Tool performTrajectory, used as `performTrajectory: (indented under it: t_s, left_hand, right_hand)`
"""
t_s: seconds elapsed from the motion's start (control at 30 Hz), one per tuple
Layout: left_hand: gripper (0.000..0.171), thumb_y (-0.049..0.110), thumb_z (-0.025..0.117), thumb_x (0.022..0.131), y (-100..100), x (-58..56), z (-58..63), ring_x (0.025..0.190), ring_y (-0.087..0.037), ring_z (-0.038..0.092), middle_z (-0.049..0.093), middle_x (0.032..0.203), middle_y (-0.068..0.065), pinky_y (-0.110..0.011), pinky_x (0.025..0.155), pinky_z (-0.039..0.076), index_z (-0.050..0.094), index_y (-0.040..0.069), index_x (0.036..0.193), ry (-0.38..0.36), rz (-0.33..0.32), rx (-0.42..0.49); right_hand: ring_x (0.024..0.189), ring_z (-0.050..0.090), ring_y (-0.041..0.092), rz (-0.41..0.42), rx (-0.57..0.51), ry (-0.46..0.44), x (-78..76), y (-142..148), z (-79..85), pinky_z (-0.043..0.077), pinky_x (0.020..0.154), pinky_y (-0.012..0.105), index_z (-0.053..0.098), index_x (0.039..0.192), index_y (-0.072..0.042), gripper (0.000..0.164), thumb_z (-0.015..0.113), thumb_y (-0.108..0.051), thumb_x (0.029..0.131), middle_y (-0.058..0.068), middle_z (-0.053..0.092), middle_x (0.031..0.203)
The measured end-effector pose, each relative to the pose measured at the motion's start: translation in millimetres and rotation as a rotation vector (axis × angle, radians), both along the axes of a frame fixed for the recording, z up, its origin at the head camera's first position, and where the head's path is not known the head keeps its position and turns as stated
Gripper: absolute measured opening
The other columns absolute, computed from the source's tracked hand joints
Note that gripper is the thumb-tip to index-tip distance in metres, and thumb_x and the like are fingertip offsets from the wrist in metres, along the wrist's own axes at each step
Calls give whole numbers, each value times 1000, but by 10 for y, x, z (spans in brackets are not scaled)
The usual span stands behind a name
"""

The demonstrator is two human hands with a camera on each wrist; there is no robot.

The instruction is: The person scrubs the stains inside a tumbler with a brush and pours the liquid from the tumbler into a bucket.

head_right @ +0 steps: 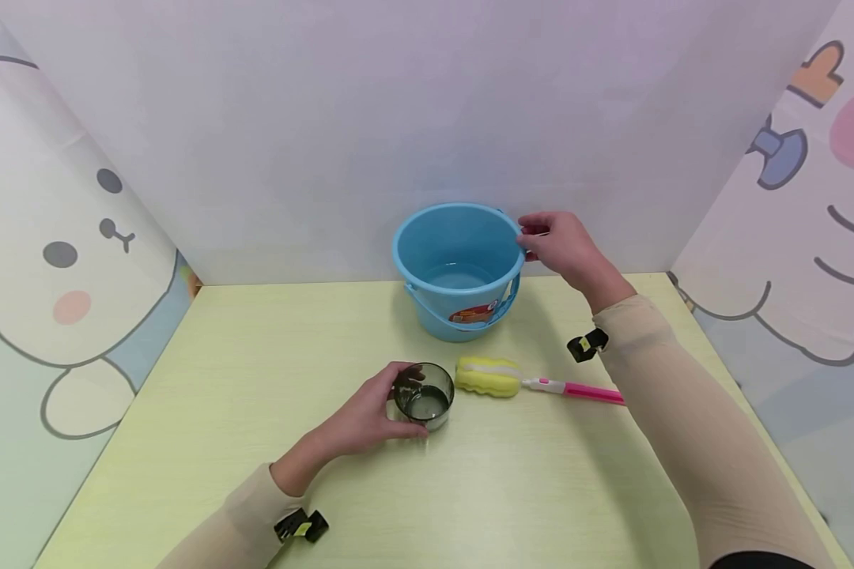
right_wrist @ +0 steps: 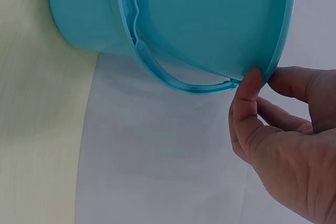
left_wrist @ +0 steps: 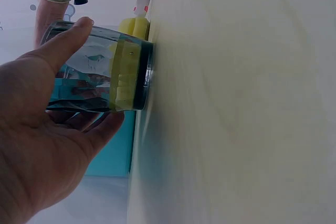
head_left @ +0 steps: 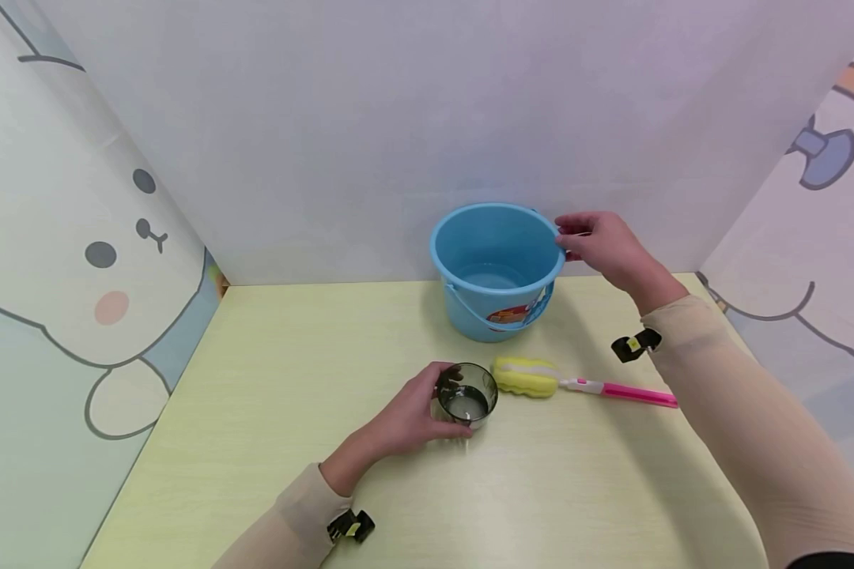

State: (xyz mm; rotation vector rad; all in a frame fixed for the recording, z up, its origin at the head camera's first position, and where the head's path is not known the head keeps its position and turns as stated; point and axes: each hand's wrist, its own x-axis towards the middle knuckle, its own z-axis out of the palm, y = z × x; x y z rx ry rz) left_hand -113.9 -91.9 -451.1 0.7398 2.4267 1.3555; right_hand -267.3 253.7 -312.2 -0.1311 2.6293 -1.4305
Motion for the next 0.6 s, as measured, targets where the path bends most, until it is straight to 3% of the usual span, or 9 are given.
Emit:
performTrajectory:
  t_s: [0.27, 0.37, 0.5, 0.6]
  left_hand:
    - [92, 31, 97, 81, 5, -2, 0, 131, -17, 56, 58, 144, -1, -40, 112, 49, 43, 11, 152, -1, -1, 8]
    - [92, 31, 97, 81, 8, -1, 3, 131, -17, 57, 58, 143, -1, -40, 112, 49, 43, 11, 152, -2, -2, 11]
    - [92, 31, 97, 81, 14, 0, 3, 130, -17, 57, 58, 143, -1, -39, 111, 50, 43, 10, 152, -1, -6, 13]
    - [91, 29, 97, 81, 19, 1, 5, 130, -17, 57, 58, 143, -1, -39, 111, 50, 43, 10, 152, 1, -8, 13]
  right_hand:
    - [125, 61, 41, 35, -36, -35, -20, 19, -5, 49, 111, 54, 43, 159, 0, 55, 62, -16, 109, 23, 55, 149]
    - [125, 59, 41, 29, -60, -49, -30, 21, -16, 56, 105, 42, 41, 160, 0, 57, 62, -14, 109, 23, 53, 150]
    - [126, 57, 40, 19, -107, -65, -42, 30, -33, 59, 86, 21, 39, 161, 2, 58, 61, -12, 109, 23, 50, 152]
    - [126, 55, 40, 21, -126, -74, -39, 38, -32, 57, 84, 18, 38, 161, 2, 57, 60, -11, 109, 24, 49, 153]
